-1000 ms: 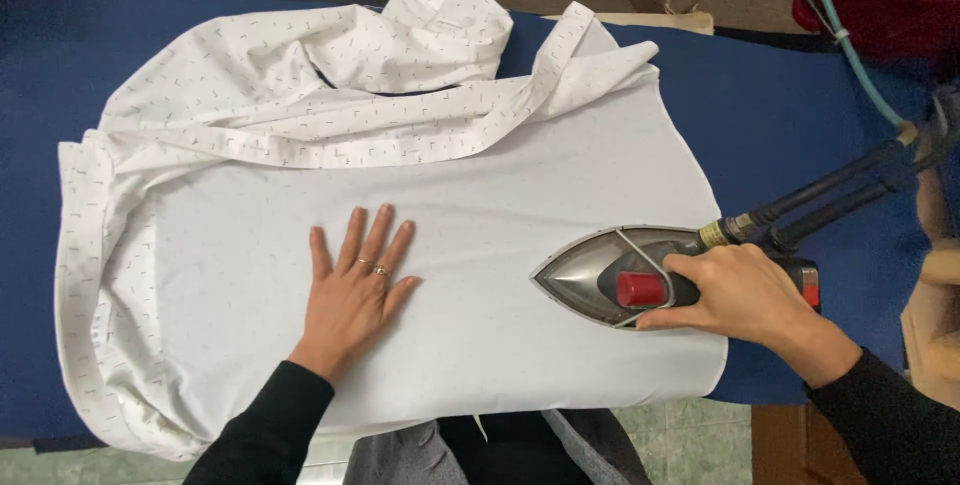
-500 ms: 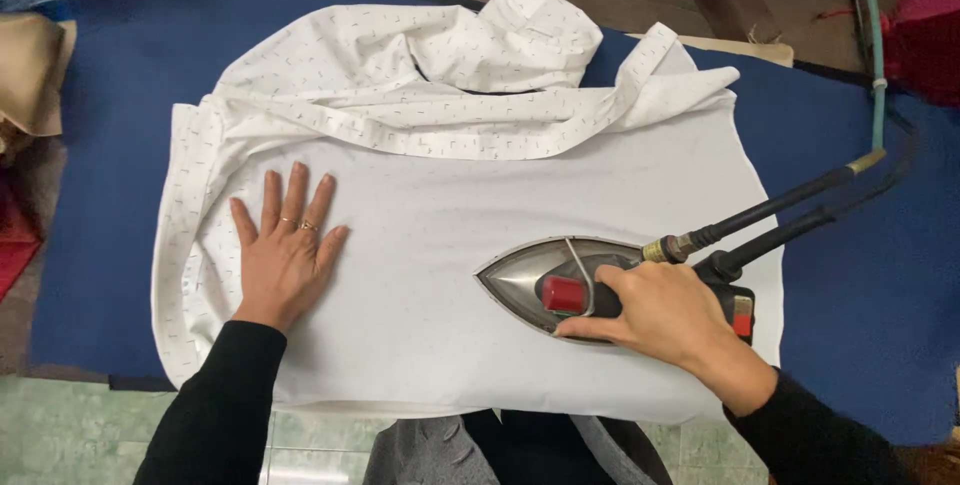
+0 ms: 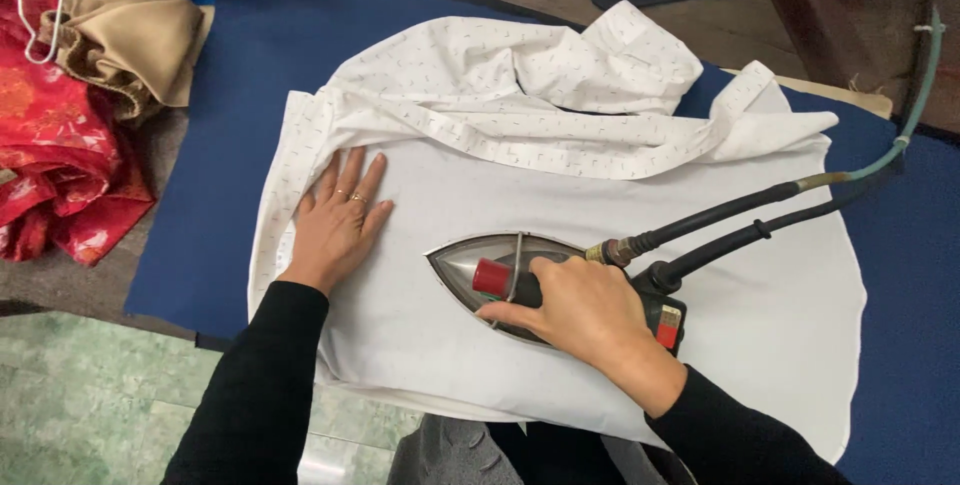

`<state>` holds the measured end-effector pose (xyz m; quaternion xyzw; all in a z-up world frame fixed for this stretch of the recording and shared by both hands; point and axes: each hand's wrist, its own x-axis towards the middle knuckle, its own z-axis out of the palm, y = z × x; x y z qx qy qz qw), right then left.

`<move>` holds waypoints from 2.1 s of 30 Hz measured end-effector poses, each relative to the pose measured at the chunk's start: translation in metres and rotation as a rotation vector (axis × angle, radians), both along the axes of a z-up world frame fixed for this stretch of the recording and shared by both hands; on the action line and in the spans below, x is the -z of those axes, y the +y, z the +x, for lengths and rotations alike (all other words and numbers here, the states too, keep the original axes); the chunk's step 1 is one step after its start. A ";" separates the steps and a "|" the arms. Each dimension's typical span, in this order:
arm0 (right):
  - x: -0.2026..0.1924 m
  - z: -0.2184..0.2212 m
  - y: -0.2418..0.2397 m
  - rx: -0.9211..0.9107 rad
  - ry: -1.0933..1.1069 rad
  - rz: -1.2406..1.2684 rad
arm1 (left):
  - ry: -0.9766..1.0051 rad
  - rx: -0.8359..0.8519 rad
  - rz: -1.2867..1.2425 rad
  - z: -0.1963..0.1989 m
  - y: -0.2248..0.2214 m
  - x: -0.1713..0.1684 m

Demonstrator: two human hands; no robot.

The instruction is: Ironing a white shirt on a pressing table and repositioning it to iron different sections including the body and sleeves.

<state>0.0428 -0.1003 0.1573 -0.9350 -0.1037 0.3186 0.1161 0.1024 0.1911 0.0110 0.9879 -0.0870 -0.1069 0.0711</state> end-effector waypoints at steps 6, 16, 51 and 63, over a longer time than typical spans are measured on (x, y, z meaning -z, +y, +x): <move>-0.005 0.011 0.042 -0.007 -0.015 0.071 | -0.291 -0.159 -0.265 -0.031 0.031 -0.053; -0.015 0.024 0.092 -0.065 -0.023 0.105 | 0.142 -0.606 -0.256 -0.064 0.092 -0.018; -0.014 0.032 0.125 -0.308 0.036 0.101 | 0.152 -0.671 -0.670 -0.055 0.112 -0.013; -0.006 0.026 0.147 -0.374 -0.027 0.174 | 0.135 -0.674 -0.662 -0.055 0.113 -0.010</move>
